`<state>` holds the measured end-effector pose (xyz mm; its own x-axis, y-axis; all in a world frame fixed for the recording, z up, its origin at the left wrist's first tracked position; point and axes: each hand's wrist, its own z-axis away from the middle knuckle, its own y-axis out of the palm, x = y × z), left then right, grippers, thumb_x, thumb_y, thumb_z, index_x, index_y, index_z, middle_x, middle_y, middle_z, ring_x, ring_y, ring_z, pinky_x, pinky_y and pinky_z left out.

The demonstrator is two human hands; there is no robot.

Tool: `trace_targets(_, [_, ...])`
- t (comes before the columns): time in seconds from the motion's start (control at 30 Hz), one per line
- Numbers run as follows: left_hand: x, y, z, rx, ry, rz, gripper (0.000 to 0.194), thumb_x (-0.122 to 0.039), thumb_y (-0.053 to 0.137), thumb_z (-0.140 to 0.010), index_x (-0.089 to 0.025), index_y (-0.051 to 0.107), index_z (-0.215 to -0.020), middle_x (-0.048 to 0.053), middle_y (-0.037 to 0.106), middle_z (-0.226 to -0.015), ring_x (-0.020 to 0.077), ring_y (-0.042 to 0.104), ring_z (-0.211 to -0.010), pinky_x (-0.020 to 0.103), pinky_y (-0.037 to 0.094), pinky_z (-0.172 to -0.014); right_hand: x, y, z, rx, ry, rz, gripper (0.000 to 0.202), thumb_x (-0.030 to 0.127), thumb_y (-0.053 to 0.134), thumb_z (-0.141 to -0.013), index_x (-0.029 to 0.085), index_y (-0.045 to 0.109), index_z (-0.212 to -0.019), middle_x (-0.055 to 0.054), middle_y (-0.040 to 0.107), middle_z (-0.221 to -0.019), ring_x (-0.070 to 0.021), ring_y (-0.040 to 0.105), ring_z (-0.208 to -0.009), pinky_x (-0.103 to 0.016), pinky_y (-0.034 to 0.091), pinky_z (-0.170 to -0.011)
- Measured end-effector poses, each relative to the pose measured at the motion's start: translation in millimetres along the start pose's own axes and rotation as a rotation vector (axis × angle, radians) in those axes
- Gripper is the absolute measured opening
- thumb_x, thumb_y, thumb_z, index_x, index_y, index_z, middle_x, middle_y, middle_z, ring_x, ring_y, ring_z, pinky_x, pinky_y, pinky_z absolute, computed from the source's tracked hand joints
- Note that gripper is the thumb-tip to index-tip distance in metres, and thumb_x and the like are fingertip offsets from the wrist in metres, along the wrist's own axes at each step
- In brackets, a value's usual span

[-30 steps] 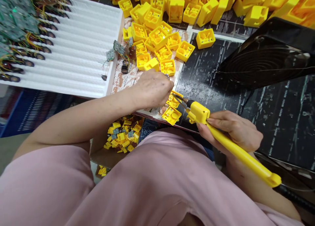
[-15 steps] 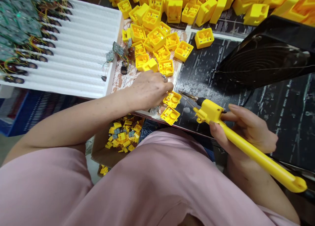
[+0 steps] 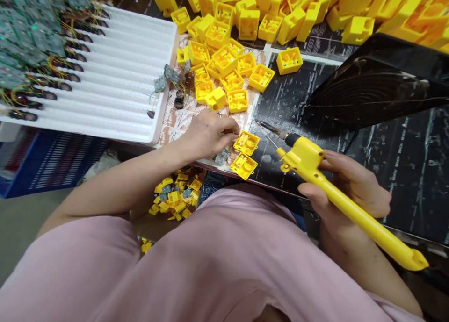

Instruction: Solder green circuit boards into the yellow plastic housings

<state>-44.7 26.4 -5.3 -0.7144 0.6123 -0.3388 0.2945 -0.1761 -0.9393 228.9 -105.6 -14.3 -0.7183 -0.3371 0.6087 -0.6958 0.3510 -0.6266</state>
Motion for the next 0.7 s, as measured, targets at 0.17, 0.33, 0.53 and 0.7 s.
trace_targets(0.17, [-4, 6.5, 2, -0.072, 0.084, -0.162, 0.026, -0.031, 0.055, -0.096, -0.02, 0.077, -0.088, 0.007, 0.078, -0.084, 0.026, 0.071, -0.089, 0.039, 0.046, -0.08, -1, 7, -5, -0.096, -0.118, 0.035, 0.051, 0.031, 0.083, -0.081, 0.029, 0.065, -0.129, 0.0, 0.078, -0.094, -0.0191, 0.075, -0.071, -0.03, 0.062, -0.062])
trace_targets(0.33, [-4, 7.9, 2, -0.093, 0.128, -0.211, 0.023, -0.026, 0.055, -0.096, -0.02, 0.075, -0.09, 0.005, 0.076, -0.081, 0.0239, 0.07, -0.086, 0.037, 0.047, -0.077, -1, 10, -4, -0.107, -0.201, -0.06, 0.051, 0.021, 0.084, -0.078, 0.027, 0.066, -0.125, 0.0, 0.079, -0.094, -0.018, 0.074, -0.069, -0.028, 0.062, -0.06])
trace_targets(0.53, [-6, 9.5, 0, -0.057, 0.144, -0.253, 0.028, -0.026, 0.05, -0.097, -0.018, 0.074, -0.085, 0.005, 0.074, -0.078, 0.0238, 0.071, -0.082, 0.037, 0.05, -0.076, 5, 11, -7, -0.07, -0.243, -0.04, 0.048, 0.018, 0.085, -0.077, 0.023, 0.067, -0.121, -0.002, 0.079, -0.094, -0.0181, 0.075, -0.069, -0.027, 0.063, -0.061])
trace_targets(0.7, [-9, 6.3, -4, -0.005, 0.132, -0.264, 0.03, -0.024, 0.05, -0.095, -0.016, 0.074, -0.08, 0.006, 0.07, -0.071, 0.0241, 0.07, -0.078, 0.039, 0.052, -0.076, 13, 9, -10, -0.028, -0.26, 0.001, 0.045, 0.018, 0.085, -0.077, 0.022, 0.065, -0.117, -0.001, 0.079, -0.092, -0.0178, 0.076, -0.071, -0.026, 0.064, -0.062])
